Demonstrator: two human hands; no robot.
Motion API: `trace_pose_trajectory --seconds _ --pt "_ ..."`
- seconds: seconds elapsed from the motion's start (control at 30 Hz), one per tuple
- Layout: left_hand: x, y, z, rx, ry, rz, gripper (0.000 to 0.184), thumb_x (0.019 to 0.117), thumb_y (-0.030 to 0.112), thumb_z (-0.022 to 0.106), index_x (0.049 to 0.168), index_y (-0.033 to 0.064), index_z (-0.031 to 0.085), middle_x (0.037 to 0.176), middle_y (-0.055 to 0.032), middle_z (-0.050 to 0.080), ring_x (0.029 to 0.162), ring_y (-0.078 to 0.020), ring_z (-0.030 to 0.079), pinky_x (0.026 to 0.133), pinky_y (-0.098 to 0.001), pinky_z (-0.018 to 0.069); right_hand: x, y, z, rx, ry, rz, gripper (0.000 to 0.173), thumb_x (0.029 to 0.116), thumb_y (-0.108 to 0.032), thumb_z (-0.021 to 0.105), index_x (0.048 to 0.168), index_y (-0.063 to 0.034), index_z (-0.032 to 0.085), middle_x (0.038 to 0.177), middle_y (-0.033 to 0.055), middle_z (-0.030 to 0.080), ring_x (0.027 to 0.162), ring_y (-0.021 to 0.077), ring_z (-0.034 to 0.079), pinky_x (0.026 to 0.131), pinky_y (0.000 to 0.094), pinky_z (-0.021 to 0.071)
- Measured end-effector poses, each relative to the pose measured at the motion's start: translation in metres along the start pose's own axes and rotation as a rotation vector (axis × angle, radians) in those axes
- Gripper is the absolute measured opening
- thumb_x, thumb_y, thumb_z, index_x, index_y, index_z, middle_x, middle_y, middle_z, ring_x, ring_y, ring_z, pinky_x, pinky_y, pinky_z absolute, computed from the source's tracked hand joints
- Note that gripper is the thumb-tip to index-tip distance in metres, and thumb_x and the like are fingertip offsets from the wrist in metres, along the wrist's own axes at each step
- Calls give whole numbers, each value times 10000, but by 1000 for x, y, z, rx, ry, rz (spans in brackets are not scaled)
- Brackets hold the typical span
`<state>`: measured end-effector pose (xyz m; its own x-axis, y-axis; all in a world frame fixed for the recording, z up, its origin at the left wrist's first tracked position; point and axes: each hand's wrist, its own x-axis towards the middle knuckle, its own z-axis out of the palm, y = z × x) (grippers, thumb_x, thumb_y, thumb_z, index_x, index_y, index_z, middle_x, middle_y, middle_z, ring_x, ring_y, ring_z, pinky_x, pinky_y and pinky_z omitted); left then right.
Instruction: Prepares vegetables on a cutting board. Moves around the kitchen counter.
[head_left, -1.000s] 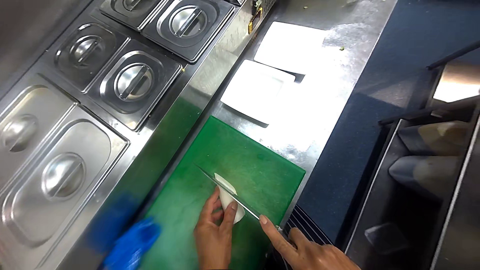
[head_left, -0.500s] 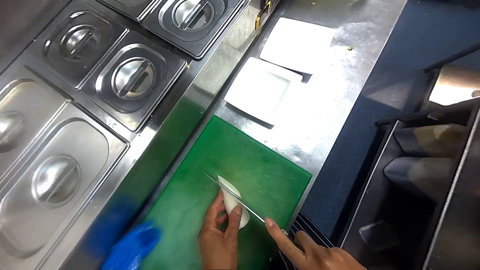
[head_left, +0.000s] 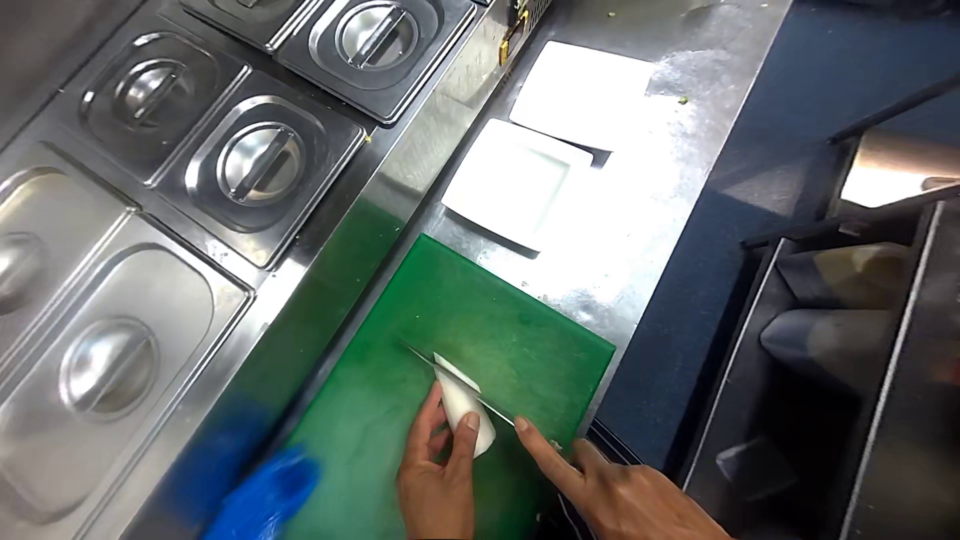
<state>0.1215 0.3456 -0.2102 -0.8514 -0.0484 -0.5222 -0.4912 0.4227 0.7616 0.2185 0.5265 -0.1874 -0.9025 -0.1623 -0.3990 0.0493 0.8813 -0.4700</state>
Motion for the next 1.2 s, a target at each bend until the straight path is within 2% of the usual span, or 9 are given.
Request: trace_pose_trajectory --seconds 0.1,0.2,0.27,0.37,0.47,0.77,0.93,1.03,1.2 --pt "-1 -3 1 -44 29 -50 555 915 119 754 1430 44 561 1159 -156 713 917 -261 751 748 -435 659 -20 4 2 19 -38 46 656 1023 -38 466 1631 -218 299 892 222 625 518 331 627 464 457 530" --pt "-3 -3 5 -81 46 -57 539 925 105 745 1419 36 540 1131 -163 714 883 -270 757 717 -441 666 -20 4 11 6 23 60 655 1020 -57 479 1629 -229 309 871 200 628 496 307 617 449 435 522" --pt "-5 -2 7 -100 52 -53 530 933 103 738 1417 33 534 1163 -167 698 883 -271 754 714 -440 666 -16 0 14 27 58 73 659 1016 -62 489 1628 -227 313 855 186 633 499 299 620 451 430 523" --pt "-7 -1 9 -130 59 -67 494 944 98 725 1404 33 559 1292 -163 654 966 -270 745 750 -440 665 -13 -3 15 95 76 70 665 1010 -54 495 1630 -205 310 854 179 648 530 306 637 480 439 537" --pt "-7 2 9 -138 58 -82 453 942 78 721 1376 34 601 1310 -159 655 983 -266 743 779 -428 662 -18 -1 15 85 162 15 634 1002 -57 512 1606 -187 369 862 171 643 505 281 620 445 416 520" --pt "-10 -1 10 -124 98 -82 415 909 87 760 1297 -1 639 1139 -151 728 947 -236 755 765 -395 663 -33 -8 14 53 180 -23 626 1016 -51 509 1601 -236 381 911 187 635 524 286 625 429 403 507" --pt "-9 0 10 -147 99 -63 397 898 62 762 1270 -11 646 1104 -156 736 923 -238 759 739 -390 667 -33 -7 15 47 181 -30 623 1016 -52 510 1597 -238 385 909 189 637 523 287 625 428 400 504" --pt "-10 1 10 -141 93 -65 399 900 56 757 1276 -16 643 1109 -158 735 923 -238 759 748 -387 663 -33 -9 14 46 171 -25 613 1018 -47 504 1594 -228 395 907 193 633 520 288 621 433 399 503" --pt "-12 -2 4 -113 23 -54 470 912 49 733 1359 -16 603 1197 -168 714 1015 -241 743 830 -395 653 -33 -12 13 59 164 0 619 1008 -39 509 1591 -216 402 890 189 628 504 285 608 428 398 495"
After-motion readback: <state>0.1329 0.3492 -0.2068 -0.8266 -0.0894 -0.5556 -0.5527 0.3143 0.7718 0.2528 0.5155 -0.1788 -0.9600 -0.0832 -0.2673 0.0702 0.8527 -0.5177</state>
